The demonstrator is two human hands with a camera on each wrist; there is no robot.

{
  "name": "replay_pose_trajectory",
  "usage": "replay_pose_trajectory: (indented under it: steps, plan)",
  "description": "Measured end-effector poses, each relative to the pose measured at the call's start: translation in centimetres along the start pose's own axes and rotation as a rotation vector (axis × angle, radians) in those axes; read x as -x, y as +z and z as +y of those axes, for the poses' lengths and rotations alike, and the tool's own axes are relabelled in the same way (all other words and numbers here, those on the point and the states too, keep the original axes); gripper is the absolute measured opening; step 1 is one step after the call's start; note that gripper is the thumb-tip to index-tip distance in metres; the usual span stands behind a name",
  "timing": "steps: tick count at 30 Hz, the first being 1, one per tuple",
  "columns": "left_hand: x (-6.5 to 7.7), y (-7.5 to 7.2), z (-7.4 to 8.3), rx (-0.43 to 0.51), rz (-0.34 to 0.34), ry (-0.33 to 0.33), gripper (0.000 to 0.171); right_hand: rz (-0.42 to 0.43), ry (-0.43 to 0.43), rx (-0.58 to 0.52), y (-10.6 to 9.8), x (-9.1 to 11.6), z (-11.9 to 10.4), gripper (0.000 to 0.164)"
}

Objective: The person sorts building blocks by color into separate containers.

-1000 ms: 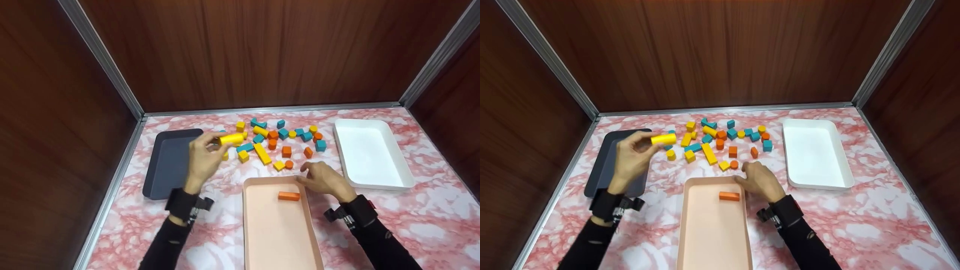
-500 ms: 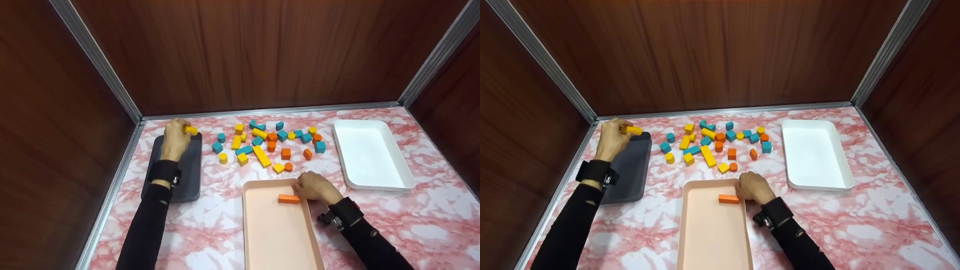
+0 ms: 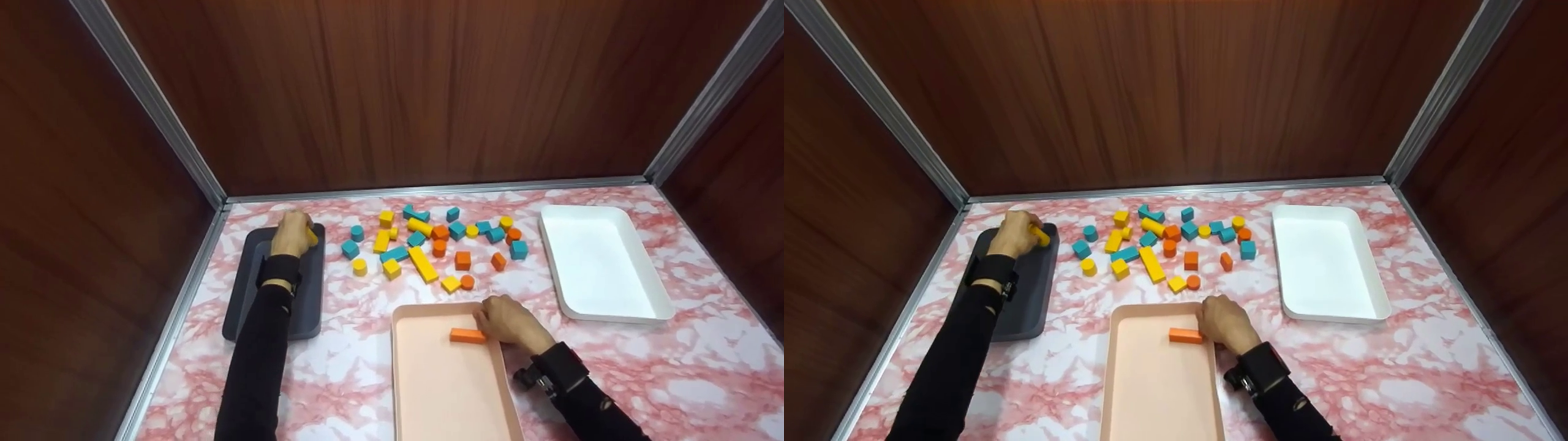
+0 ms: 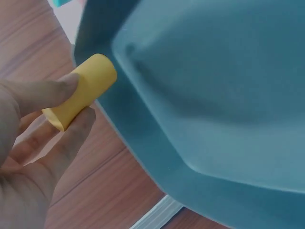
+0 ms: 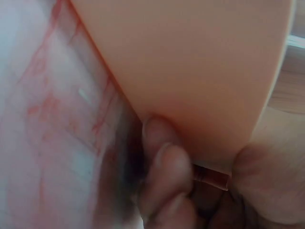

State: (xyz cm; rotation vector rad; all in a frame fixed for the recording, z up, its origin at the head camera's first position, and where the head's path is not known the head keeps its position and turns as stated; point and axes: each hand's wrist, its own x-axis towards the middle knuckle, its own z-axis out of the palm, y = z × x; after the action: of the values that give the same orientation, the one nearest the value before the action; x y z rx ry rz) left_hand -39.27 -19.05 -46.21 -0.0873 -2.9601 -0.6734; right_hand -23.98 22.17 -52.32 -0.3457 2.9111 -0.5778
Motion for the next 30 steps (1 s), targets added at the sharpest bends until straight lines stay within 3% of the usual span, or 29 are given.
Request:
replay_pose_trajectory:
  steps: [4,14,21,25,30]
  plan:
    - [-0.5,0.6,0.2,-0.019,-0.061,-0.02,0.031,0.01,0.001,-0.019,-0.1,0.1,0.0,0.032]
    - [-0.5,1.1,0.0,-0.077,-0.138,-0.023,0.032,-0.006,0.033,-0.013,0.1,0.1,-0.4,0.032]
    - [-0.1,1.2,0.3,-0.088,-0.119,0.039,0.032,-0.02,0.065,-0.026,0.2,0.2,-0.4,0.033]
    - [0.2,0.7,0.4,-0.086,-0.093,0.094,0.044,-0.005,0.06,-0.017,0.2,0.2,-0.3,0.035]
    - [0.7,-0.4,1.0,-0.072,-0.062,0.087,0.066,0.009,0.045,-0.003,0.2,0.3,-0.3,0.033]
